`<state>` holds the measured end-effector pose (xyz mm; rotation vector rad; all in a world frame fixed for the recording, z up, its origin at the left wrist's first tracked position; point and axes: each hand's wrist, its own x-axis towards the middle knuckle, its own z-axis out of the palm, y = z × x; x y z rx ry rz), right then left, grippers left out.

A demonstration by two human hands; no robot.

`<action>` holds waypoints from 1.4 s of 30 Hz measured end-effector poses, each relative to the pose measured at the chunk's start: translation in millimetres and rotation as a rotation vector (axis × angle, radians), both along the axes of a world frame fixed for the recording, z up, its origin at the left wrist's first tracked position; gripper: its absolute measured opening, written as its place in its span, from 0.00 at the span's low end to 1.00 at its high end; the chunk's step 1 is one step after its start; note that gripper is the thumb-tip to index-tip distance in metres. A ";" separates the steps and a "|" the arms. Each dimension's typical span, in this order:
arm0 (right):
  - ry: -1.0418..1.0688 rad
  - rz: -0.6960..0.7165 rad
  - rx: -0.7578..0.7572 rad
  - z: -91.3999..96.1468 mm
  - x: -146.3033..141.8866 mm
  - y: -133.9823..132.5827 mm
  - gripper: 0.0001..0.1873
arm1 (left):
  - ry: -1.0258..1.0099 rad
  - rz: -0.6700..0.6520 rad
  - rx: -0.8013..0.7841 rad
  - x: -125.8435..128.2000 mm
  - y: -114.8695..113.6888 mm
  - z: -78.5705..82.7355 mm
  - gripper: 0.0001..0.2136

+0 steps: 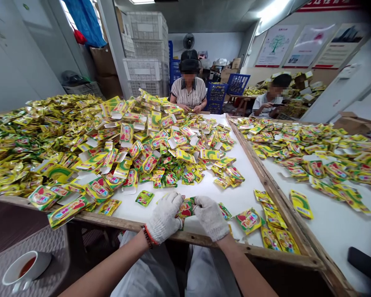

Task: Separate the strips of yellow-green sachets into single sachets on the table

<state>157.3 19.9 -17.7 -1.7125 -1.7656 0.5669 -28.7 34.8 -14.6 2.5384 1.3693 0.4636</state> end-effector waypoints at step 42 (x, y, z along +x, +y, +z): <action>-0.656 -0.203 -0.085 -40.1 187.6 -30.8 0.29 | -0.116 -0.257 0.115 98.1 35.4 -28.5 0.25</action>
